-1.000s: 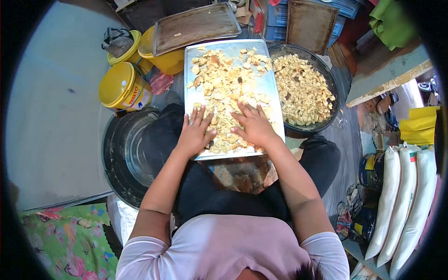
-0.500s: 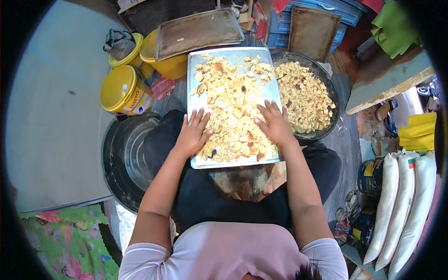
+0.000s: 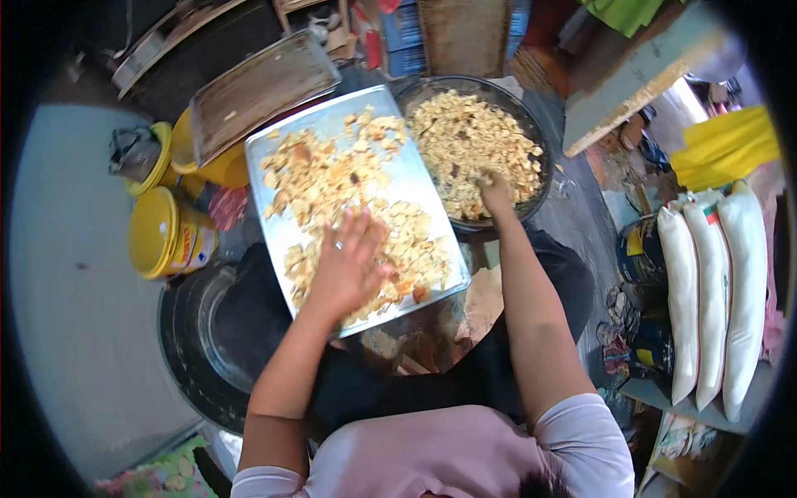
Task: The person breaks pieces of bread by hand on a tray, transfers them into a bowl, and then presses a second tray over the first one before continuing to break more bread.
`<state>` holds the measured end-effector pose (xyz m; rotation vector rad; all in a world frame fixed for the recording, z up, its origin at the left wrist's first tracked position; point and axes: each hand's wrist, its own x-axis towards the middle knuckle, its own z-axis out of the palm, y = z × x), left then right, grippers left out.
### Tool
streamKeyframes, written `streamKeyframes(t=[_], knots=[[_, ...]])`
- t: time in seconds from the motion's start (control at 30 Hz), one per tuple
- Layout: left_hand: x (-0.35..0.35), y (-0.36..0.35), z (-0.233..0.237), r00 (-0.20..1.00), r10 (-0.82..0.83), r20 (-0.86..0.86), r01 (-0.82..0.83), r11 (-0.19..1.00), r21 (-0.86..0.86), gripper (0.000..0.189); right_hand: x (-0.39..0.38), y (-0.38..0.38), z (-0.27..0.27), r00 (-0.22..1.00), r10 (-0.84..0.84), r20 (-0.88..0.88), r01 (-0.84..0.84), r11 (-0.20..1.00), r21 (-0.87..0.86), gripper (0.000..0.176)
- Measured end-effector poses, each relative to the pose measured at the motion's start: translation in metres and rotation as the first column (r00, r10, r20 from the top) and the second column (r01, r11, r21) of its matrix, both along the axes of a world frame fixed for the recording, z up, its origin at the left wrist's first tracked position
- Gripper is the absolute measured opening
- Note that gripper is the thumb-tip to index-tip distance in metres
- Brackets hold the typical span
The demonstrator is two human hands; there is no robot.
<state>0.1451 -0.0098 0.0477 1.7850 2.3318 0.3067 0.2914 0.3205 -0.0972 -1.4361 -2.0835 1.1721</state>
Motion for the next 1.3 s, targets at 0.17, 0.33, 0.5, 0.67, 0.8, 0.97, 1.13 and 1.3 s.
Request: streamKeyframes(t=[0.17, 0.33, 0.5, 0.67, 0.8, 0.97, 1.13, 1.3], knots=[[0.029, 0.025, -0.013, 0.976, -0.213, 0.048, 0.214, 0.977, 0.000, 0.066, 0.038, 0.015, -0.089, 0.943, 0.015, 0.332, 0.017, 0.995, -0.094, 0.064], [0.007, 0.027, 0.005, 0.971, -0.161, 0.177, 0.170, 0.985, -0.034, 0.065, 0.030, 0.048, -0.131, 0.894, 0.013, 0.447, 0.071, 0.983, -0.169, 0.097], [-0.013, 0.022, 0.004, 0.970, -0.081, 0.227, 0.086, 0.996, -0.013, 0.062, -0.029, 0.059, -0.193, 0.823, -0.049, 0.565, 0.273, 0.907, -0.320, 0.120], [-0.026, 0.011, 0.002, 0.972, -0.020, 0.234, 0.005, 0.998, 0.065, 0.061, -0.082, 0.012, -0.154, 0.850, 0.152, 0.505, 0.043, 0.935, -0.353, 0.108], [-0.038, 0.012, 0.010, 0.970, 0.051, 0.237, -0.072, 0.994, 0.082, 0.058, -0.093, 0.011, -0.169, 0.785, 0.152, 0.600, 0.013, 0.965, -0.261, 0.083], [-0.075, -0.003, 0.037, 0.972, 0.220, 0.089, -0.236, 0.935, 0.266, 0.050, -0.074, 0.021, -0.169, 0.783, 0.205, 0.588, -0.099, 0.973, -0.208, 0.058], [-0.110, -0.012, 0.045, 0.938, 0.328, 0.113, -0.345, 0.917, 0.202, 0.042, -0.024, 0.069, -0.228, 0.975, -0.136, 0.174, 0.182, 0.939, -0.290, 0.074], [-0.132, -0.001, 0.002, 0.961, 0.215, 0.174, -0.244, 0.955, 0.168, 0.053, -0.019, 0.098, -0.167, 0.996, -0.094, -0.008, 0.087, 0.946, -0.312, 0.075]])
